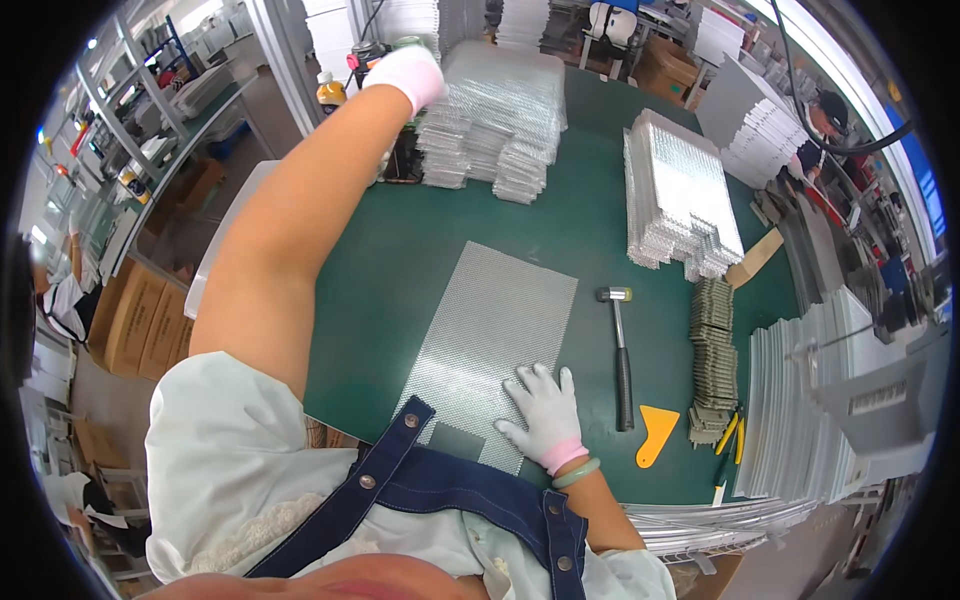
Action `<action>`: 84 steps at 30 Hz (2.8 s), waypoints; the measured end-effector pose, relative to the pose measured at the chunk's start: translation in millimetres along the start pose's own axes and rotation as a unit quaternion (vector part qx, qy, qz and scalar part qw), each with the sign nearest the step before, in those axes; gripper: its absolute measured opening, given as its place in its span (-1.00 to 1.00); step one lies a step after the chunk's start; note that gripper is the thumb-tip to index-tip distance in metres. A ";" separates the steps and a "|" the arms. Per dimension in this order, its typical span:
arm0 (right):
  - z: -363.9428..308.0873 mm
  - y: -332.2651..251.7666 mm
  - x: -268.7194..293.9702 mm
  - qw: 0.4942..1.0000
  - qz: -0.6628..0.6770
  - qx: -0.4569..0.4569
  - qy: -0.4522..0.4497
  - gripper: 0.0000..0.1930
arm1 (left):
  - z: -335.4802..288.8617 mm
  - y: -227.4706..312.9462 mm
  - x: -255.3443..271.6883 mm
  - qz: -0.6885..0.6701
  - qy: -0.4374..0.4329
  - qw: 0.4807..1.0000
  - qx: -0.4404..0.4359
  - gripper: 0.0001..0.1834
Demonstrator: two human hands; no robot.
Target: The person assembles metal mesh panels into frames. They place a mesh sheet on a workbench, position a metal frame around it, and use a handheld riveting tool to secure the mesh to the frame. The person then stacks the completed unit and repeats the process with new materials.
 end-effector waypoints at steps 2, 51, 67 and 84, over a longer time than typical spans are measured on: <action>-6.2 5.3 0.3 1.000 0.007 -0.028 -0.001 -0.37 | -7.9 36.3 33.2 -0.068 0.063 0.994 -0.052 -0.54; 307.4 152.2 111.4 0.717 0.659 -0.207 0.087 -0.44 | -28.4 -38.0 7.2 -0.722 -0.141 0.664 0.133 -0.06; 326.8 150.3 188.5 0.575 0.781 -0.109 0.218 -0.74 | -28.0 -46.7 -53.0 -0.542 -0.208 0.814 0.012 -0.32; 111.3 68.7 174.4 0.775 0.540 -0.091 0.316 -0.80 | -177.0 7.8 22.8 -0.825 -0.005 0.561 -0.074 -0.33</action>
Point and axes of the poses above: each hand's wrist, its own z-axis towards the middle knuckle, its own x-axis out of the back of the hand, y = z × x, the point moved 2 cm from there along z, towards the middle knuckle, and after that the axes turned 12 degrees about -z, right-handed, at the moved point
